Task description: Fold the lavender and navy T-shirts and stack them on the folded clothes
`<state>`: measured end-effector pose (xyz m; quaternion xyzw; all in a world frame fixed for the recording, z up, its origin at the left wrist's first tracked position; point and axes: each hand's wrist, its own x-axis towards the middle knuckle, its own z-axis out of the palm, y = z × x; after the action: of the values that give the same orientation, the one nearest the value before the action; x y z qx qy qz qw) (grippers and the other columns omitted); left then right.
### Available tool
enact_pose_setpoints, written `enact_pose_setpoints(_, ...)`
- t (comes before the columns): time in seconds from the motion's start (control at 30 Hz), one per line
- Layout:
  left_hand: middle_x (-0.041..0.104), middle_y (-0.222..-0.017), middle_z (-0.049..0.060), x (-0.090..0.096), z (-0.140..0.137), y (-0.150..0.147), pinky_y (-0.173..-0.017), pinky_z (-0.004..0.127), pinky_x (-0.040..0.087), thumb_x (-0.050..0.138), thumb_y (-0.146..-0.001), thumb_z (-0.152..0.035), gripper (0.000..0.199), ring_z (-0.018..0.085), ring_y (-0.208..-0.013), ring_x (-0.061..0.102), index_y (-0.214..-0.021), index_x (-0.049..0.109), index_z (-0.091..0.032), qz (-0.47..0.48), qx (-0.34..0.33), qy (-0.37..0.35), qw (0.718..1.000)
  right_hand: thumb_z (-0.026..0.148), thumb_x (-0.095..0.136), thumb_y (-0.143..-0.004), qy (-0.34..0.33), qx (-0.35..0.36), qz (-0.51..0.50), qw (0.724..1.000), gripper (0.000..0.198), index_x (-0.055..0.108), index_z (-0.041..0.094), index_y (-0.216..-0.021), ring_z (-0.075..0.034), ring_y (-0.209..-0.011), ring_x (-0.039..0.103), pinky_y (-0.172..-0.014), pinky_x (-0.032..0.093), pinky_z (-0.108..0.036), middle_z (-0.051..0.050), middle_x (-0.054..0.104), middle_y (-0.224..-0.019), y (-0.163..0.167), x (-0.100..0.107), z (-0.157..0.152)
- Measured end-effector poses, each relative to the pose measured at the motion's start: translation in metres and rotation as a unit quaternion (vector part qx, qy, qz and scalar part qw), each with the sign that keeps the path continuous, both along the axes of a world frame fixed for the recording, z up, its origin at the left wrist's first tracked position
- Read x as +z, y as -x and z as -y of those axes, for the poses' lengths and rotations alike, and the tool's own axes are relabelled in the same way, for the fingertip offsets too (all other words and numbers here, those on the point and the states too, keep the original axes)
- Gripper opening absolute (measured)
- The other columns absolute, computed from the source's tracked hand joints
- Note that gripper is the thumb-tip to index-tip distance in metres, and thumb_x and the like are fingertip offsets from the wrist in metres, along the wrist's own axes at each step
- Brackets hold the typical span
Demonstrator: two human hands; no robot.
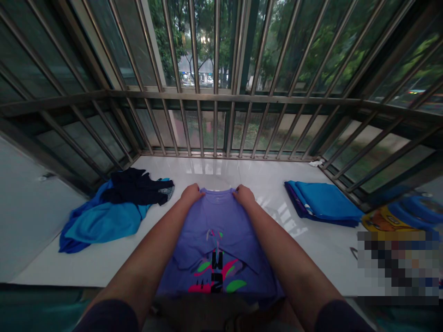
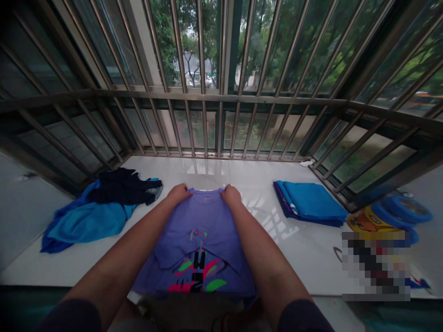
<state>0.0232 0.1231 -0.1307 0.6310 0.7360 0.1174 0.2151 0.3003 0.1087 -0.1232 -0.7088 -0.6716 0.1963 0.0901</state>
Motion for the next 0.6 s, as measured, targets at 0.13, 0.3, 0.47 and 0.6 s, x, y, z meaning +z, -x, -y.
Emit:
enact_pose_setpoints(0.13, 0.083, -0.086, 0.007, 0.002, -0.003, -0.001, -0.084, 0.032, 0.058, 0.078, -0.088, -0.035, 0.016, 0.026, -0.091, 0.081, -0.087, 0.067, -0.023, 0.067, -0.023, 0.007, 0.997, 0.033, 0.061, -0.105, -0.054, 0.009, -0.080, 0.995, 0.020, 0.076, 0.021, -0.107, -0.024, -0.103, 0.068, -0.094, 0.049, -0.035, -0.010, 0.077, -0.102, -0.004, 0.006, -0.006)
enact_pose_setpoints(0.3, 0.086, -0.094, 0.001, 0.018, 0.059, 0.020, -0.074, 0.028, 0.060, 0.060, -0.101, -0.039, 0.015, 0.019, -0.078, 0.081, -0.109, 0.060, -0.026, 0.182, -0.046, -0.020, 0.982, 0.025, 0.063, -0.102, -0.130, 0.052, -0.124, 0.982, 0.013, 0.071, 0.019, -0.110, -0.018, -0.092, 0.067, -0.092, 0.053, -0.033, -0.009, 0.071, -0.115, -0.034, 0.027, 0.048)
enact_pose_setpoints(0.47, 0.083, -0.095, 0.000, -0.006, 0.189, 0.056, -0.085, 0.033, 0.062, 0.062, -0.098, -0.037, 0.014, 0.023, -0.093, 0.080, -0.103, 0.070, -0.027, 0.205, -0.144, -0.088, 0.964, 0.029, 0.057, -0.107, -0.230, 0.172, -0.161, 0.944, 0.016, 0.072, 0.025, -0.111, -0.024, -0.109, 0.070, -0.096, 0.059, -0.036, -0.008, 0.070, -0.116, -0.068, 0.003, 0.167)
enact_pose_setpoints(0.6, 0.082, -0.112, 0.007, -0.041, 0.263, 0.067, -0.095, 0.041, 0.064, 0.058, -0.096, -0.024, 0.024, 0.028, -0.106, 0.077, -0.102, 0.080, -0.029, 0.068, -0.213, -0.158, 0.962, 0.023, 0.063, -0.103, -0.227, 0.232, -0.021, 0.946, 0.015, 0.076, 0.027, -0.108, -0.028, -0.113, 0.071, -0.096, 0.060, -0.043, -0.008, 0.075, -0.123, -0.074, -0.043, 0.242)
